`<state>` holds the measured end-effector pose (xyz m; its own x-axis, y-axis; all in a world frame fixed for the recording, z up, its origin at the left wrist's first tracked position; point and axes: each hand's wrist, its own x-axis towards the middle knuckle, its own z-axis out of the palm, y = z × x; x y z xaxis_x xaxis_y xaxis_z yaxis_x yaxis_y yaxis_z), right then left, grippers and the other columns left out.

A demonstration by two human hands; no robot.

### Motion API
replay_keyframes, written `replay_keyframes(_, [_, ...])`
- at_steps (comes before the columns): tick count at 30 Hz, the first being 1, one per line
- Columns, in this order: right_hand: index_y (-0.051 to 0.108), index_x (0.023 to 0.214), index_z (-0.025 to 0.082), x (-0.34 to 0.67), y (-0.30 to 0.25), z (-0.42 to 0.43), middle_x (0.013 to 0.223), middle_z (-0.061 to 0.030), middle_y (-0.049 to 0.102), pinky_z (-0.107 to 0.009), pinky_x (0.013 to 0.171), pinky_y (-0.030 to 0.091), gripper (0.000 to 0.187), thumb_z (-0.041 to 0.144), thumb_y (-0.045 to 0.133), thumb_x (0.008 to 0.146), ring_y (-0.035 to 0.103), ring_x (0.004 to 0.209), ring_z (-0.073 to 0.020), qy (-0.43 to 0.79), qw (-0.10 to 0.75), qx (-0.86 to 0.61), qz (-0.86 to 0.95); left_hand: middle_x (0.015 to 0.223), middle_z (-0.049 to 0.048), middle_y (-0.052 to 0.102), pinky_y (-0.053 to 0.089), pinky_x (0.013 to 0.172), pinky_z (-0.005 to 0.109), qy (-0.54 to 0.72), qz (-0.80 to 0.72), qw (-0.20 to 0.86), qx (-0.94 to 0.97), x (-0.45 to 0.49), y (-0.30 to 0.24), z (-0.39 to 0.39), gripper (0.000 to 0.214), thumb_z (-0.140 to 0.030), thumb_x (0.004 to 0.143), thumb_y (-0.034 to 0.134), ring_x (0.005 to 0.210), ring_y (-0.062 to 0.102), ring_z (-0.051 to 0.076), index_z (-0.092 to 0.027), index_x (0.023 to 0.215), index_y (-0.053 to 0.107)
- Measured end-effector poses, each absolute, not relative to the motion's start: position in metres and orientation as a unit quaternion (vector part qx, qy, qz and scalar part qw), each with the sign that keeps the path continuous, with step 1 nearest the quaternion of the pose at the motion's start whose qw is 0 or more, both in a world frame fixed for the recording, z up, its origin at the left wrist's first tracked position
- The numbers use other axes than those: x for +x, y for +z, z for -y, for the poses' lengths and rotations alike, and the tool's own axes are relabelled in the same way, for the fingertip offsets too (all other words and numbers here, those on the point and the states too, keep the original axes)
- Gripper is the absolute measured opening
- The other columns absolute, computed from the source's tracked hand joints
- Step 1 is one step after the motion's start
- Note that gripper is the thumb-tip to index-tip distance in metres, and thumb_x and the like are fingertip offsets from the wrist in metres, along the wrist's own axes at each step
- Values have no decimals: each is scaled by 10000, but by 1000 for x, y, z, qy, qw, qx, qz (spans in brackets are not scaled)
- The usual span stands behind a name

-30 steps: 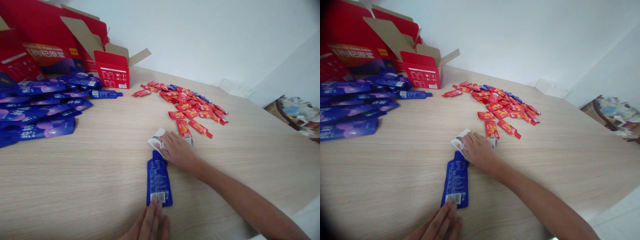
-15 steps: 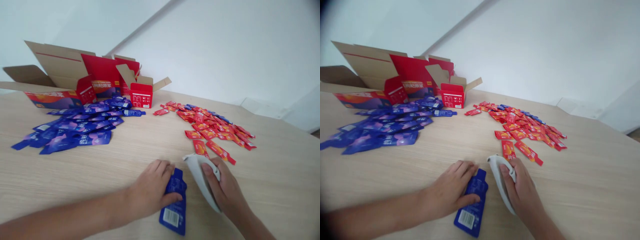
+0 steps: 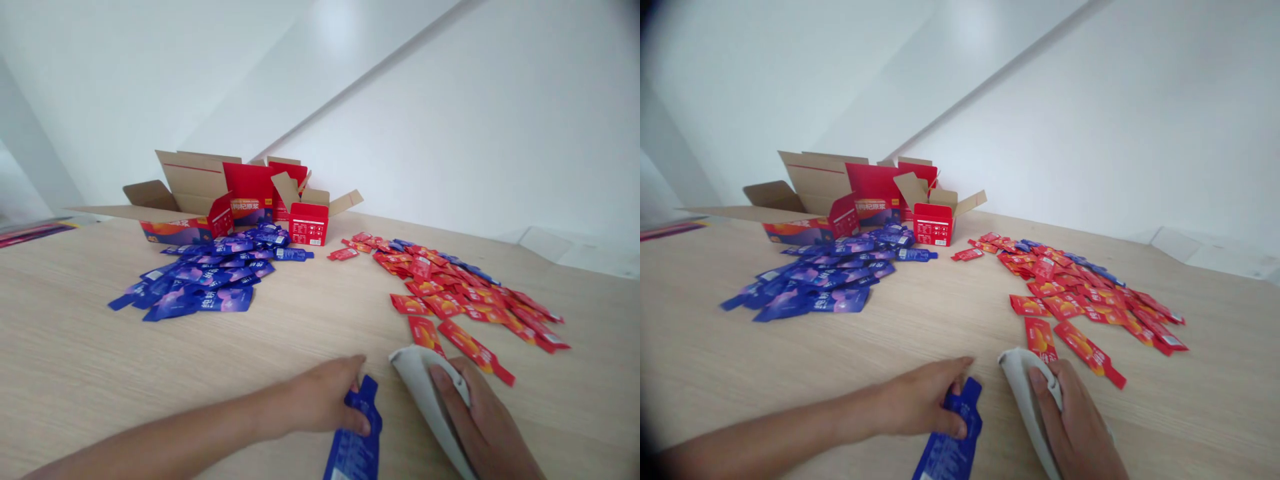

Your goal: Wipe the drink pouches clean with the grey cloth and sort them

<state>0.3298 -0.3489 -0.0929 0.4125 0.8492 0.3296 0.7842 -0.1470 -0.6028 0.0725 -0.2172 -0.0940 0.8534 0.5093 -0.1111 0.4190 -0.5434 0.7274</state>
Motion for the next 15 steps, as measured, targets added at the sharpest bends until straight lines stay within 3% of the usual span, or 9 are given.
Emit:
replay_keyframes(2, [670,1078,267,333,-96,348,1096,-100,767,-413,838,618,465,681,493,962,733,1032,-326,40,373,-758,534,874,-11,674,463,649,265,54,-266,433,860,74,-95,209,461,-424,775,839,738,601,155,-181,1143,705])
replay_keyframes(3, [677,1059,270,334,-97,347,1083,-102,772,-413,829,624,470,693,503,951,738,1022,-330,41,376,-759,529,771,-35,625,442,624,259,51,-263,450,852,74,-94,206,295,-415,819,809,672,559,132,-176,961,708])
replay_keyframes(5, [686,1038,274,335,-99,346,1078,-105,780,-428,853,629,492,720,505,936,743,1025,-339,47,380,-762,522,658,-62,526,429,597,252,48,-251,487,835,74,-93,202,314,-423,907,744,594,494,107,-169,763,628])
replay_keyframes(10, [688,1142,237,337,-104,343,1226,-139,759,-442,942,623,584,744,469,949,713,1185,-352,74,372,-766,520,711,-49,575,461,550,229,88,-237,599,759,57,-74,185,352,-475,1008,642,574,526,88,-155,861,634])
replay_keyframes(15, [699,1142,261,337,-105,350,1181,-135,777,-415,922,629,568,744,466,953,732,1151,-346,41,356,-740,569,857,-11,643,514,570,229,286,-330,661,610,16,-34,133,288,-438,1014,648,643,588,94,-152,1048,650])
